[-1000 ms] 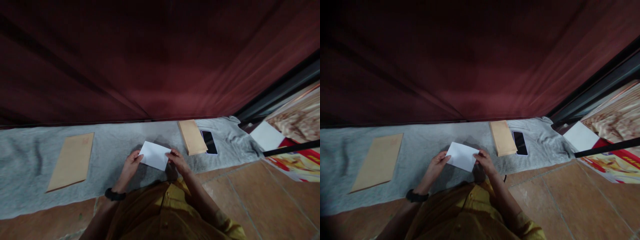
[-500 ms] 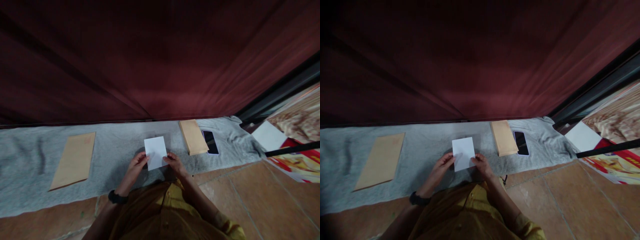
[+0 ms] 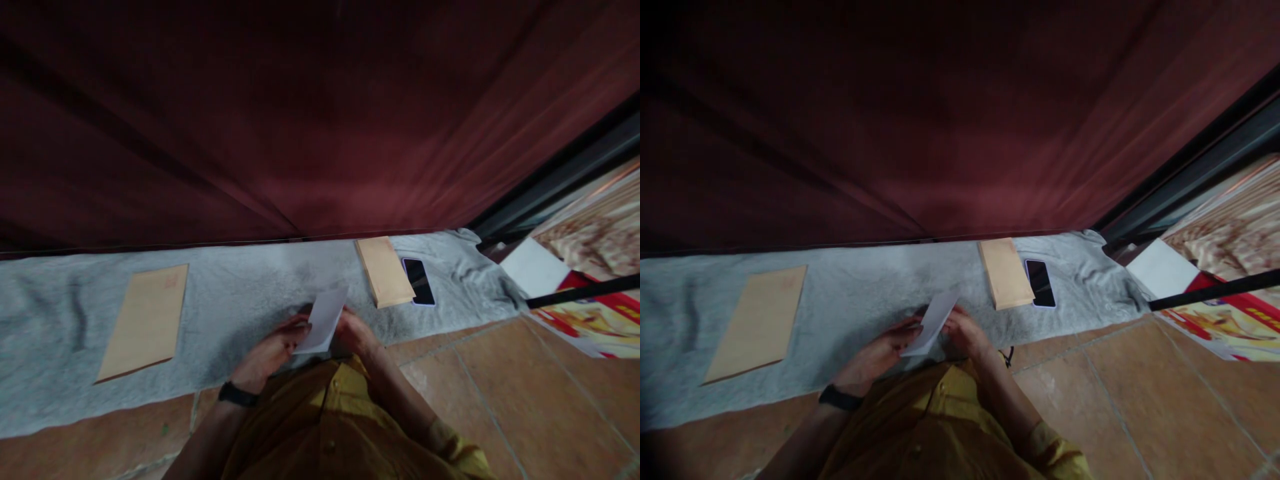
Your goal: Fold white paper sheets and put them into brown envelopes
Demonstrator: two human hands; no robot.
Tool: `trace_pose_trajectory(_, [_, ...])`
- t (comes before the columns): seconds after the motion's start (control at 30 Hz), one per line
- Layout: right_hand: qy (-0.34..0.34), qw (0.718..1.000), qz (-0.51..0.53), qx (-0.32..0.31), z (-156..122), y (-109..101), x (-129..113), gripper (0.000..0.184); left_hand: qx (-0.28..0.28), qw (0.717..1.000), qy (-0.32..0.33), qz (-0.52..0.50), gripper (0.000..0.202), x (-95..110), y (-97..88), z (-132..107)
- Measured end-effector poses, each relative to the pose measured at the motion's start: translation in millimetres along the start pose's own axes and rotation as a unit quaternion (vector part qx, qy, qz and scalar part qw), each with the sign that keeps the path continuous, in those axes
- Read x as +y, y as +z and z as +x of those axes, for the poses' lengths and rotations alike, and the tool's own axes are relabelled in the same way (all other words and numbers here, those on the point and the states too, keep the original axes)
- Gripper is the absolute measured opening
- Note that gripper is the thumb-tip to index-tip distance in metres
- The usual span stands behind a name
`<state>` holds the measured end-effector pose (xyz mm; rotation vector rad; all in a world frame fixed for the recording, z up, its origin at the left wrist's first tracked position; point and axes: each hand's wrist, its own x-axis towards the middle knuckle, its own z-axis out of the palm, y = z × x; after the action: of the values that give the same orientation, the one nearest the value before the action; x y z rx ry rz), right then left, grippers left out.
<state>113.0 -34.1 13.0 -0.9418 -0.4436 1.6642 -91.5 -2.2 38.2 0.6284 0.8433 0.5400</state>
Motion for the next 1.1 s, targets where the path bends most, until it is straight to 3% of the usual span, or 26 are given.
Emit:
trace_pose_trajectory(0.13, [0.023,0.999,0.010,-0.025,-7,-5,5,0.027,-0.027,0.998,-0.026,-0.049,0.042,-12,6.4,-6])
trace_pose_trajectory(0.23, [-0.016,0.999,-0.021,0.043,-5,-7,3,0.028,-0.015,0.999,-0.018,-0.045,0.039,-18,2.6,-5])
trace_pose_trajectory(0.47, [-0.072,0.981,-0.084,0.162,7,-3,7,0.043,0.137,0.990,0.015,-0.019,0.055,-1,-3.4,-3])
trace_pose_trajectory(0.67, [-0.062,0.978,-0.121,0.157,3,-1,8,0.041,0.180,0.970,0.119,0.115,0.050,-1,-8.9,-1])
trace_pose_trajectory(0.9, [-0.083,0.946,-0.262,0.173,10,-19,-2,0.030,0.193,0.956,0.094,0.200,0.036,0,-17.5,7])
trace_pose_trajectory(1.0, [-0.109,0.917,-0.335,0.189,12,-29,-4,0.027,0.265,0.908,0.162,0.281,0.025,13,-34.8,3])
trace_pose_trajectory(1.1, [-0.133,0.891,-0.388,0.194,13,-38,-6,0.026,0.404,0.789,0.253,0.387,0.026,41,-75.9,-17])
